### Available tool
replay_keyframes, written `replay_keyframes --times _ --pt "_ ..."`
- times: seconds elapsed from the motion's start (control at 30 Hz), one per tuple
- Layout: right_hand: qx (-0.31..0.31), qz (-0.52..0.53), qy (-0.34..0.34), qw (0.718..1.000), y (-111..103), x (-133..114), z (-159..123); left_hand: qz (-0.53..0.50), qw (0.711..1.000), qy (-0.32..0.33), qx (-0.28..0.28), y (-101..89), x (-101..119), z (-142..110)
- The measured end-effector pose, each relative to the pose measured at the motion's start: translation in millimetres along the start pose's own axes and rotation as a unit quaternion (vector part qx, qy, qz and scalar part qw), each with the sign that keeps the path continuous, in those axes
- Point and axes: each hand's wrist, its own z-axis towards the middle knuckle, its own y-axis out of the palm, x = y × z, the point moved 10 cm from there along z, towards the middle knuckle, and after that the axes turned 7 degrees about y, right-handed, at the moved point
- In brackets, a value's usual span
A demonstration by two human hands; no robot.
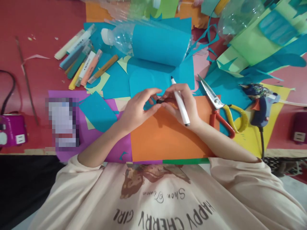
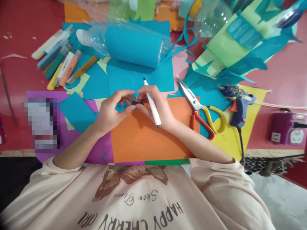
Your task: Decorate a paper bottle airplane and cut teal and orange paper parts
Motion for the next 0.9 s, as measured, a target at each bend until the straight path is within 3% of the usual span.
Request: replay_keyframes --times 0.17,0.4,0.5,0.63,0.9 --pt "0.004 0.058 0.061 0.996 8.2 15.6 -1.6 -0.046 0.996 0.069 0.045 -6.9 12.3 -5.3" --pt "0.021 0.058 0.147 0.987 -9.1 25.7 2.1 -0.103 0.982 -0.057 0.147 -20.0 -27.2 -16.2" --pt "0.012 0.119 0.153 0.981 -10.4 28.3 5.1 -0.120 0.976 -0.076 0.162 -21.3 -34.4 -17.3" --pt "0.012 0.256 0.163 0.953 -4.9 31.6 5.0 -0.173 0.969 -0.043 0.173 -22.2 -30.4 -14.4" --pt "-0.042 0.331 0.198 0.922 16.8 33.8 0.4 -0.156 0.975 0.045 0.150 -18.4 -8.4 -14.1"
